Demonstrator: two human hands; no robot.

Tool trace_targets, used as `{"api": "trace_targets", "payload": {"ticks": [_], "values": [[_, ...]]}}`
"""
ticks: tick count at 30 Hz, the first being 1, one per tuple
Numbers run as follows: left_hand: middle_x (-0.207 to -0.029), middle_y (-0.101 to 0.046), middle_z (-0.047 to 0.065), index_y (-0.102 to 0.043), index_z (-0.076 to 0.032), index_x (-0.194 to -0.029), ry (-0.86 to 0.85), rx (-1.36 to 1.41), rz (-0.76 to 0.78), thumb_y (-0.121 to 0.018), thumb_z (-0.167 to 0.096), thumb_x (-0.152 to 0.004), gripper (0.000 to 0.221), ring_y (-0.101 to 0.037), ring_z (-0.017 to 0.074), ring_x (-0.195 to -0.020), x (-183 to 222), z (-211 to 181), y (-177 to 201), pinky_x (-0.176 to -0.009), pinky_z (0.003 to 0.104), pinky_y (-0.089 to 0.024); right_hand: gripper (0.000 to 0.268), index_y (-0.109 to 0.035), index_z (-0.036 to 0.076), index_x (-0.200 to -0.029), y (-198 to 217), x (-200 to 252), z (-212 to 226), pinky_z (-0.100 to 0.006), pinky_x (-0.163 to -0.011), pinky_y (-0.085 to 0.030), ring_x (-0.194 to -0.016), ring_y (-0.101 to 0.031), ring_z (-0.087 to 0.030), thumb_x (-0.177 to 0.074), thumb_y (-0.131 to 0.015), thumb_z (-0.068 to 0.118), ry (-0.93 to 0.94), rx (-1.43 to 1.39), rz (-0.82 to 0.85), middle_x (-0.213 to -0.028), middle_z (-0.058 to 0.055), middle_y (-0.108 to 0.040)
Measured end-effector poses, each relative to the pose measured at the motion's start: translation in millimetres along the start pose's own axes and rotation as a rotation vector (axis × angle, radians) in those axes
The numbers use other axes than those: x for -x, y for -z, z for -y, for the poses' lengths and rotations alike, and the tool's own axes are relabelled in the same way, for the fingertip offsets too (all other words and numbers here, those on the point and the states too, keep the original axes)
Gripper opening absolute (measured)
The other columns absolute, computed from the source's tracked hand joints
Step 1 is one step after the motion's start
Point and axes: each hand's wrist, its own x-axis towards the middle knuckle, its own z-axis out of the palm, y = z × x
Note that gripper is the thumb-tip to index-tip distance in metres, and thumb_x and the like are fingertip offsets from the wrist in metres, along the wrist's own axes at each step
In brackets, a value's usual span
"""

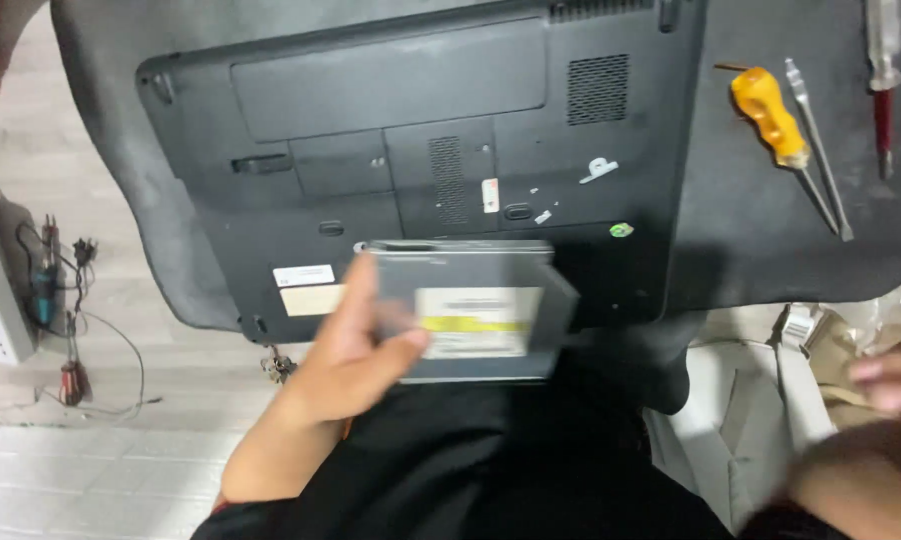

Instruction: Securing and removing small screws on a laptop optical drive using a manual screwdriver.

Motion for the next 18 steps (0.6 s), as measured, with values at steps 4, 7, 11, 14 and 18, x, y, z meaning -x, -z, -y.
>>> {"api": "trace_targets", "payload": {"ticks": [4, 7, 11, 14, 18], "values": [[-0.074, -0.045, -0.004, -0.021, -0.010, -0.144, -0.002, 0.092, 0.226, -0.054, -0.008, -0.099, 0.056, -0.038, 0.0061, -0.059, -26, -34, -38, -0.059, 0.024, -0.033, 0.033, -0.062, 0.033, -0.086, -43, -154, 266, -0.024, -0.071, -0.062, -0.085, -0.077, -0.001, -0.101, -0.046, 0.057, 0.542, -0.104, -0.187, -0.089, 0.016, -0.073], [-0.117, -0.052, 0.002, -0.032, -0.003, -0.142, -0.035, 0.001, 0.208, -0.052, -0.019, -0.099, 0.049, -0.052, 0.0121, -0.097, -34, -58, -55, -0.089, 0.029, -0.044, 0.018, -0.052, 0.034, -0.104, -65, -209, 337, -0.022, -0.062, -0.060, -0.082, -0.066, -0.005, -0.100, -0.050, 0.052, 0.560, -0.260, -0.584, -0.089, 0.012, -0.054], [-0.126, -0.066, 0.005, -0.042, -0.004, -0.143, -0.082, -0.104, 0.198, -0.048, -0.022, -0.104, 0.043, -0.067, 0.0158, -0.112, -33, -71, -64, -0.101, 0.029, -0.054, 0.022, -0.057, 0.022, -0.107, -75, -218, 377, -0.035, -0.087, -0.073, -0.101, -0.081, -0.027, -0.110, -0.045, 0.040, 0.298, -0.345, -0.450, -0.129, -0.007, -0.052], [-0.134, -0.063, 0.010, -0.036, -0.002, -0.145, -0.086, -0.133, 0.249, -0.045, -0.025, -0.104, 0.047, -0.066, 0.0208, -0.119, -30, -77, -67, -0.107, 0.032, -0.052, 0.021, -0.045, 0.018, -0.090, -114, -278, 420, -0.032, -0.055, -0.066, -0.061, -0.076, -0.025, -0.108, -0.049, 0.029, 0.338, -0.424, -0.955, -0.082, -0.009, -0.066], [-0.128, -0.065, 0.011, -0.031, 0.000, -0.144, -0.078, -0.164, 0.259, -0.041, -0.023, -0.104, 0.047, -0.067, 0.0238, -0.118, -25, -77, -70, -0.105, 0.033, -0.052, 0.013, -0.038, 0.024, -0.121, -94, -257, 436, -0.049, -0.080, -0.074, -0.089, -0.082, -0.037, -0.114, -0.033, 0.034, 0.226, -0.495, -0.701, -0.109, -0.017, -0.067]]}}
